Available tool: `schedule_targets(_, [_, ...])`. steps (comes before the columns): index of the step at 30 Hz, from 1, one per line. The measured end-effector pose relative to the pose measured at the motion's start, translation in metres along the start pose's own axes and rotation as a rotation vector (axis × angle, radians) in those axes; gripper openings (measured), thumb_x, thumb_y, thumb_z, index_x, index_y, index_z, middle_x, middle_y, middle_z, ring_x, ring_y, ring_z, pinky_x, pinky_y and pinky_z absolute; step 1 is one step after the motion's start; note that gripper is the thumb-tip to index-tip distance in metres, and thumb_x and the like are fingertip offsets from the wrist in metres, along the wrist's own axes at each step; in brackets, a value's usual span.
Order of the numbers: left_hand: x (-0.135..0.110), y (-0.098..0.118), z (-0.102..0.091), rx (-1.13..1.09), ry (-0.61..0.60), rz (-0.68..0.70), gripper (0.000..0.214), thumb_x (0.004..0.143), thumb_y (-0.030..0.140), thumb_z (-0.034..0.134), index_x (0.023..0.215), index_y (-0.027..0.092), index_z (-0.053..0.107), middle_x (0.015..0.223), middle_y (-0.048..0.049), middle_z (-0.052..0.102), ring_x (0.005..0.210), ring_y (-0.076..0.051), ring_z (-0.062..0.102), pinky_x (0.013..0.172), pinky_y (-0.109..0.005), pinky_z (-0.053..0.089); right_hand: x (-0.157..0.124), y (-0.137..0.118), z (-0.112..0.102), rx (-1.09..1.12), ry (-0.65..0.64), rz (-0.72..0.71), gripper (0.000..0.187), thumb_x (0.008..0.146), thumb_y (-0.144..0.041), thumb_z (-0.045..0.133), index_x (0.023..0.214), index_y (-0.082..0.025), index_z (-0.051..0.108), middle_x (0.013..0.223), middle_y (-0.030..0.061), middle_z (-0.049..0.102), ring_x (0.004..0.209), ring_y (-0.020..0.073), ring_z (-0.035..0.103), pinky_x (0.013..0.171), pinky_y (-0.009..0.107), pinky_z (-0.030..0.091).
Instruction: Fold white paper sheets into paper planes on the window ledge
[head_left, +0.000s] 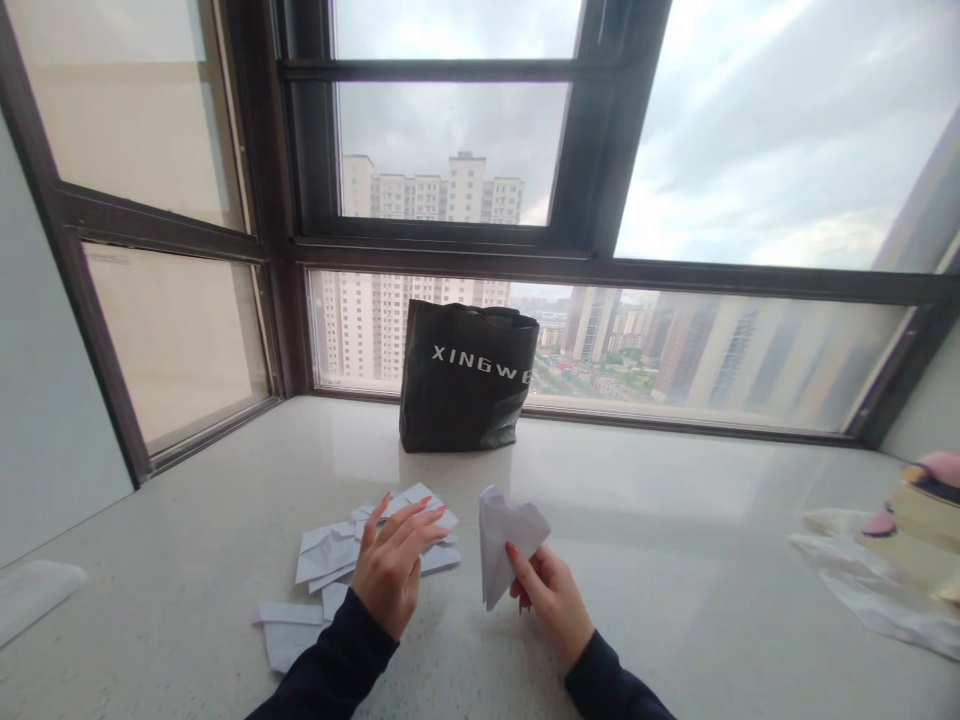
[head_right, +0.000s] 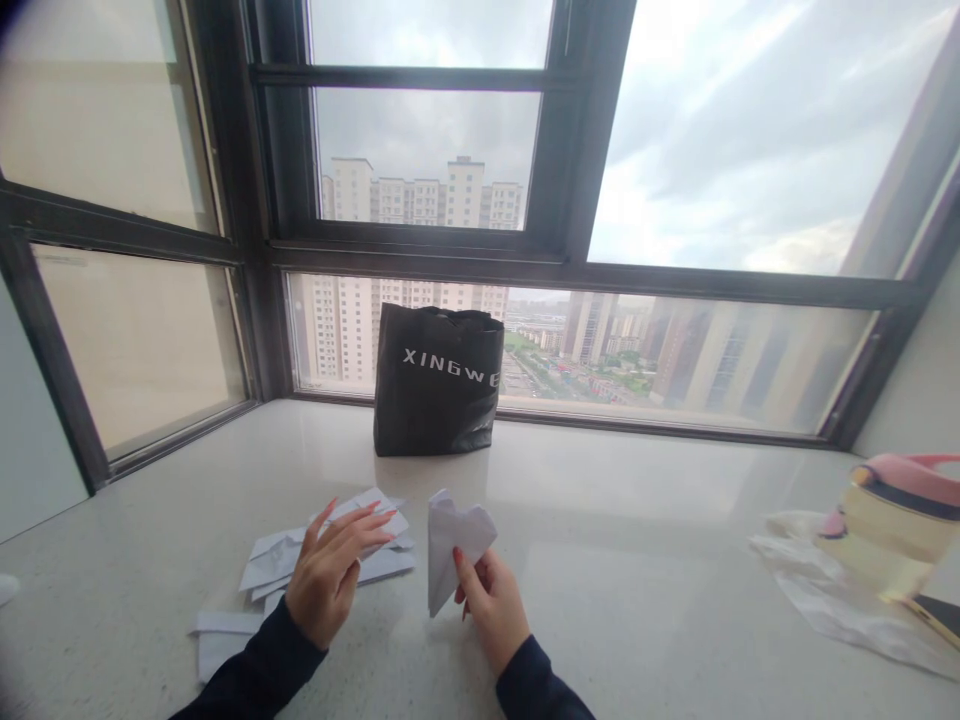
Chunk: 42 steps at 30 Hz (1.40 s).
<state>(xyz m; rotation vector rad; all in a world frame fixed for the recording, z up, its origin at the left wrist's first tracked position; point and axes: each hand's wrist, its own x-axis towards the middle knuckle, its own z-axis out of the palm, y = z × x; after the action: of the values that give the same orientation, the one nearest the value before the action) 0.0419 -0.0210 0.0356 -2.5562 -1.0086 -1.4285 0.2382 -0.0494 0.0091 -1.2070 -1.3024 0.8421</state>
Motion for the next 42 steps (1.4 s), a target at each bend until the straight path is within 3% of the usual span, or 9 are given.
schedule_targets(3, [-0.002, 0.000, 0.002, -0.009, -0.031, -0.078, 0.044, 0.060, 0.002, 0.034, 0.093, 0.022, 0.056, 0.109, -0.0013, 0.055, 0.108, -0.020, 0.041, 0.099, -0.047, 0.010, 0.002, 0.000, -0.002, 0.018, 0.016, 0.017, 0.045, 0.065, -0.061, 0.047, 0.063, -0.015, 0.047, 0.041, -0.0026, 0.046, 0.034, 0.0092, 0.039, 0.034, 0.021, 0.032])
schedule_targets(7, [-0.013, 0.016, 0.024, -0.403, -0.139, -0.238, 0.035, 0.077, 0.019, 0.034, 0.111, 0.016, 0.041, 0.113, -0.0108, 0.050, 0.101, -0.021, 0.047, 0.085, -0.036, 0.038, -0.002, -0.004, 0.004, 0.065, -0.014, 0.007, 0.045, 0.064, -0.060, 0.049, 0.065, -0.015, 0.048, 0.042, -0.0023, 0.047, 0.035, 0.0097, 0.041, 0.033, 0.021, 0.033])
schedule_targets(13, [-0.034, 0.039, 0.058, -0.947, -0.428, -0.534, 0.052, 0.079, 0.053, 0.030, 0.114, 0.014, 0.027, 0.078, -0.0069, 0.056, 0.055, -0.015, 0.058, 0.047, -0.023, 0.046, -0.016, -0.009, 0.020, 0.112, -0.141, -0.027, 0.040, 0.069, -0.055, 0.049, 0.072, -0.015, 0.048, 0.048, -0.0035, 0.044, 0.040, 0.0098, 0.043, 0.034, 0.019, 0.032])
schedule_targets(16, [-0.036, 0.036, 0.060, -0.935, -0.401, -0.627, 0.057, 0.075, 0.060, 0.027, 0.110, 0.015, 0.030, 0.066, -0.0012, 0.051, 0.039, -0.008, 0.046, 0.035, -0.019, 0.036, -0.015, -0.010, 0.019, 0.145, -0.086, -0.049, 0.041, 0.067, -0.054, 0.052, 0.084, -0.016, 0.047, 0.049, -0.0053, 0.041, 0.039, 0.0084, 0.038, 0.032, 0.017, 0.030])
schedule_targets(20, [-0.031, 0.035, 0.052, -0.790, -0.466, -0.537, 0.057, 0.075, 0.062, 0.022, 0.097, 0.014, 0.042, 0.050, 0.0038, 0.040, 0.037, -0.008, 0.036, 0.036, -0.021, 0.030, -0.007, -0.008, 0.008, 0.146, -0.036, -0.026, 0.044, 0.064, -0.053, 0.056, 0.085, -0.015, 0.048, 0.050, -0.0042, 0.046, 0.035, 0.0070, 0.036, 0.031, 0.018, 0.030])
schedule_targets(24, [-0.024, 0.035, 0.046, -0.621, -0.370, -0.456, 0.049, 0.079, 0.056, 0.020, 0.089, 0.017, 0.048, 0.057, 0.0008, 0.044, 0.053, -0.013, 0.043, 0.050, -0.023, 0.034, 0.000, -0.005, -0.002, 0.078, -0.127, 0.019, 0.039, 0.062, -0.052, 0.059, 0.057, -0.015, 0.047, 0.040, -0.0040, 0.042, 0.035, 0.0084, 0.039, 0.035, 0.020, 0.032])
schedule_targets(32, [-0.025, 0.022, 0.054, -0.501, -0.428, -0.478, 0.046, 0.078, 0.056, 0.021, 0.069, 0.018, 0.046, 0.050, 0.0036, 0.038, 0.046, -0.011, 0.037, 0.044, -0.023, 0.025, 0.011, -0.007, -0.016, 0.053, -0.420, -0.004, 0.038, 0.061, -0.049, 0.060, 0.075, -0.014, 0.058, 0.071, 0.0047, 0.061, 0.072, 0.0202, 0.057, 0.062, 0.029, 0.044])
schedule_targets(37, [-0.022, 0.025, 0.053, -0.607, -0.320, -0.600, 0.041, 0.078, 0.049, 0.028, 0.091, 0.014, 0.044, 0.044, 0.0087, 0.026, 0.040, -0.010, 0.027, 0.043, -0.022, 0.019, 0.059, 0.007, -0.057, -0.346, -0.118, 0.057, 0.047, 0.061, -0.058, 0.049, 0.068, -0.012, 0.057, 0.064, 0.0057, 0.061, 0.061, 0.0200, 0.057, 0.052, 0.028, 0.043])
schedule_targets(42, [-0.022, 0.027, 0.052, -0.638, -0.346, -0.590, 0.025, 0.078, 0.034, 0.034, 0.088, 0.015, 0.048, 0.041, 0.0097, 0.022, 0.038, -0.009, 0.020, 0.043, -0.022, 0.016, 0.103, 0.025, -0.078, -0.641, 0.141, 0.093, 0.028, 0.062, -0.042, 0.055, 0.051, -0.017, 0.050, 0.051, 0.0002, 0.052, 0.059, 0.0203, 0.054, 0.056, 0.031, 0.040])
